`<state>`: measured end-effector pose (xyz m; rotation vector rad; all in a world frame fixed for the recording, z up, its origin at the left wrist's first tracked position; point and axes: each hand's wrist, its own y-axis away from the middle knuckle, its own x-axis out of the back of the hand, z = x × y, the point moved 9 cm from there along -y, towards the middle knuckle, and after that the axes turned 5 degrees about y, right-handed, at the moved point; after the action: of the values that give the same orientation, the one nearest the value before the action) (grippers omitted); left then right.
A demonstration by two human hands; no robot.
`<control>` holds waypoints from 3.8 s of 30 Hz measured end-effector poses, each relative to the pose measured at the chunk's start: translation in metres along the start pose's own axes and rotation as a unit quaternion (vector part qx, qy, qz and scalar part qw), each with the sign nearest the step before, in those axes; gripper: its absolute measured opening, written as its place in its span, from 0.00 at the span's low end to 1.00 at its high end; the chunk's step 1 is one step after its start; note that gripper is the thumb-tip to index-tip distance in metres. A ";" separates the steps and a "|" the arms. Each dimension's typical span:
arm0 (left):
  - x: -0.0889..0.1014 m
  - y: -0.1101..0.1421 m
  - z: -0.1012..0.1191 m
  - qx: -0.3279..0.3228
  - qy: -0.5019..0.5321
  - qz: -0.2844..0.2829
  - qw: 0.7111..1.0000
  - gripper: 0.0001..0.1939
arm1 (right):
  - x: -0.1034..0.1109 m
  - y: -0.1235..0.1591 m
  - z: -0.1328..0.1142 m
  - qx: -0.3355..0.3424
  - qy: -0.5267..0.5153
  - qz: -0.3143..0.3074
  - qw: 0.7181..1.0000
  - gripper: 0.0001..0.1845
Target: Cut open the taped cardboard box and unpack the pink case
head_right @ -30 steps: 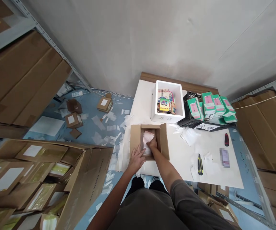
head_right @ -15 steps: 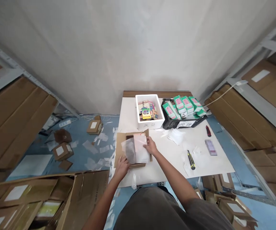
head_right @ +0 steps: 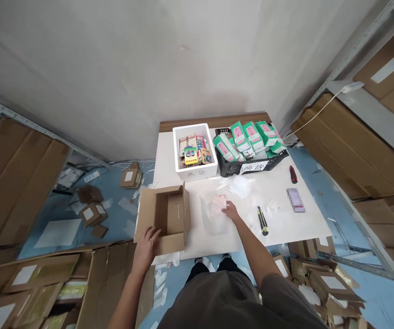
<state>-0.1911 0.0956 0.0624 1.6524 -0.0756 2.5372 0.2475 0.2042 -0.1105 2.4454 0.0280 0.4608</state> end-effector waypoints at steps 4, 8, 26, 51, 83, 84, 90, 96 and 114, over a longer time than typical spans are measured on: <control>-0.017 0.010 0.098 -0.021 0.047 0.080 0.995 0.23 | 0.009 -0.017 0.021 0.003 0.193 0.091 0.977 0.30; -0.111 -0.018 0.196 -0.069 0.160 -0.004 0.985 0.23 | 0.003 -0.007 0.010 0.108 0.310 0.175 0.928 0.32; -0.268 -0.072 0.102 0.150 0.063 -0.053 0.985 0.23 | 0.009 0.002 0.035 0.115 -0.164 0.014 0.980 0.17; -0.294 -0.052 0.083 0.151 0.035 -0.128 0.980 0.34 | -0.002 0.010 0.047 0.175 0.027 0.083 0.981 0.06; -0.318 -0.155 0.137 0.295 0.366 -0.152 0.869 0.15 | 0.014 -0.027 0.075 -0.058 -0.049 0.121 0.990 0.12; -0.312 -0.155 0.139 0.291 0.382 -0.147 0.864 0.15 | 0.016 -0.024 0.070 -0.055 -0.064 0.113 0.990 0.12; -0.243 -0.148 0.161 0.239 0.504 -0.127 0.820 0.22 | 0.038 0.017 0.000 0.023 -0.206 0.041 0.977 0.20; -0.162 -0.141 0.179 0.171 0.609 -0.121 0.765 0.31 | 0.042 0.081 -0.090 0.135 -0.286 -0.106 0.943 0.24; -0.015 -0.156 0.207 0.010 0.651 -0.053 0.757 0.48 | 0.047 0.143 -0.198 0.292 -0.210 -0.004 0.933 0.38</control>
<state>0.0224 0.2281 0.1294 -0.3870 0.1617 2.9156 0.2128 0.2147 0.1354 3.0796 -0.0080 -0.1117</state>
